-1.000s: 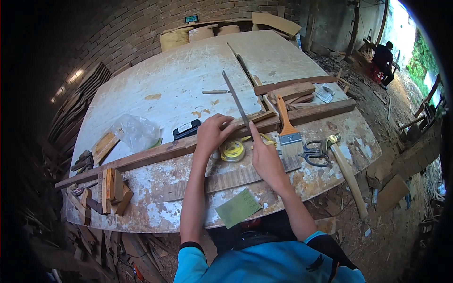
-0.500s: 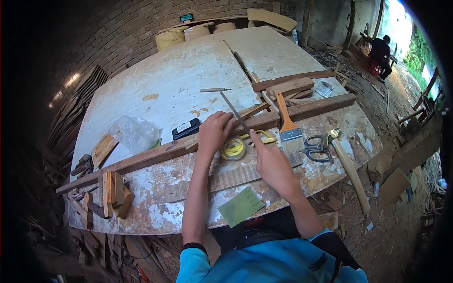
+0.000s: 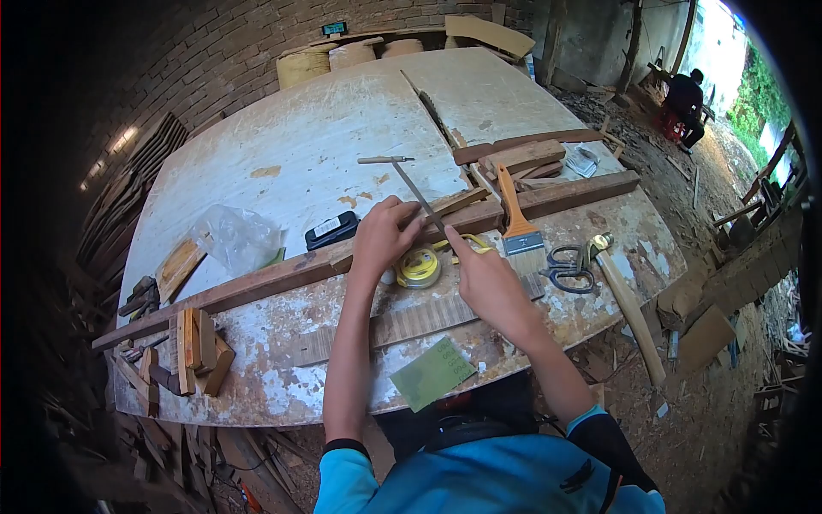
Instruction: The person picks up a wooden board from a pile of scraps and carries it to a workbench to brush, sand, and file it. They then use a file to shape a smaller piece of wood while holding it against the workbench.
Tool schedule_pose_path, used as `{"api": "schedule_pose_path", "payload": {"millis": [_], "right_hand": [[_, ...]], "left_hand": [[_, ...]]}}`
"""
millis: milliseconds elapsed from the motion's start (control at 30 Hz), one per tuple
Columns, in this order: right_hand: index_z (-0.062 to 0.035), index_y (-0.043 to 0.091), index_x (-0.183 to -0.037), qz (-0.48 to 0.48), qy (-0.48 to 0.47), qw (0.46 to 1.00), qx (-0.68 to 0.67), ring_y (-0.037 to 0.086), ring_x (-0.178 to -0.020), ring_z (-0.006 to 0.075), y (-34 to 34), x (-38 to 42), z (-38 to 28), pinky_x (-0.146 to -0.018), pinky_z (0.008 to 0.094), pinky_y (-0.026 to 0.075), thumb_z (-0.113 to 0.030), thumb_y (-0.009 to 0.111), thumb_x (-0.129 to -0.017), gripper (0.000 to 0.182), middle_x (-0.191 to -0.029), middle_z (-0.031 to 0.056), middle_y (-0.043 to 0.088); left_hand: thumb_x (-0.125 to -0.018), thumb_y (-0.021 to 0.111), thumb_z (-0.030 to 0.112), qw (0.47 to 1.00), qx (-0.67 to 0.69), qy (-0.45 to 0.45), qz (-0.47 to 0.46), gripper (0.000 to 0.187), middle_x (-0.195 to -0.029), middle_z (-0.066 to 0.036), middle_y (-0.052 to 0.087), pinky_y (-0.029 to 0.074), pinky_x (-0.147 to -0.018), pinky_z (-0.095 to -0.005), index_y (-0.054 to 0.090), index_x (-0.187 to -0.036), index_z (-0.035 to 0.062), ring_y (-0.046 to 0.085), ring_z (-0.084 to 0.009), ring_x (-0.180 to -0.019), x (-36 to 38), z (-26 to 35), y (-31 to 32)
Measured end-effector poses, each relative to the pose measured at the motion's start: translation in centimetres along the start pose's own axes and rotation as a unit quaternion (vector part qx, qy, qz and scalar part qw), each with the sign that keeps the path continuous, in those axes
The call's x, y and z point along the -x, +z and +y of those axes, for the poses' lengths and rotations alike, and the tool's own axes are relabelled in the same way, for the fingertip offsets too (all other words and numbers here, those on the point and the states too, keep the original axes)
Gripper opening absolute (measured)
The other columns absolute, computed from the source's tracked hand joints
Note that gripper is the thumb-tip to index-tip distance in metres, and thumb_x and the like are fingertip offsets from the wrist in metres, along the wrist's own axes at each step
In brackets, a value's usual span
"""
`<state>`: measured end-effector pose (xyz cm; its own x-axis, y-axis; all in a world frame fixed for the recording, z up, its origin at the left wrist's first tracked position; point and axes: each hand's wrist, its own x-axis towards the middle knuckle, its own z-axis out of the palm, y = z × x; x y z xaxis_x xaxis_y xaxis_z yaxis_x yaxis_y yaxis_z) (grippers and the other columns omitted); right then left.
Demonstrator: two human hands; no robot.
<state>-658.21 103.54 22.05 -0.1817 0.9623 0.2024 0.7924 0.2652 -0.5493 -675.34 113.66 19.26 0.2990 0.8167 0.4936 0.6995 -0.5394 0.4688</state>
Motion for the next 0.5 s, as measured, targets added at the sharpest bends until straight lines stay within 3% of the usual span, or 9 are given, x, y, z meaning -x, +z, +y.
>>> {"api": "schedule_pose_path", "payload": {"millis": [300,400,500], "right_hand": [[0.0006,0.035,-0.136,-0.060,0.032,0.995,0.072,0.062,-0.067,0.0382,-1.2,1.4,-1.5,-0.061,0.0454,0.049,0.000,0.050,-0.076,0.062,-0.070,0.0225,0.059],[-0.0027,0.035,-0.137,0.019,-0.008,0.998,0.060,0.061,-0.066,0.0385,2.2,-2.1,0.0,-0.061,0.0470,0.049,0.000,0.050,-0.075,0.064,-0.069,0.0219,0.059],[-0.0049,0.035,-0.138,-0.053,0.040,0.996,0.067,0.061,-0.067,0.0388,-0.8,1.2,-1.1,-0.060,0.0471,0.048,0.001,0.050,-0.075,0.065,-0.069,0.0230,0.058]], "left_hand": [[-0.079,0.065,0.026,1.000,-0.023,-0.007,0.008,0.027,-0.082,-0.012,0.060,0.046,-0.066,-0.0383,0.068,-0.098,0.0078,0.060,-0.0299,-0.074,0.0,0.1,0.1],[-0.079,0.065,0.026,0.999,-0.035,-0.001,0.021,0.026,-0.081,-0.012,0.060,0.046,-0.065,-0.0378,0.068,-0.097,0.0078,0.060,-0.0298,-0.074,0.1,0.2,0.3],[-0.078,0.066,0.026,0.999,-0.027,-0.009,0.014,0.027,-0.081,-0.012,0.060,0.046,-0.065,-0.0375,0.068,-0.097,0.0077,0.060,-0.0299,-0.074,0.0,-0.1,0.4]]}}
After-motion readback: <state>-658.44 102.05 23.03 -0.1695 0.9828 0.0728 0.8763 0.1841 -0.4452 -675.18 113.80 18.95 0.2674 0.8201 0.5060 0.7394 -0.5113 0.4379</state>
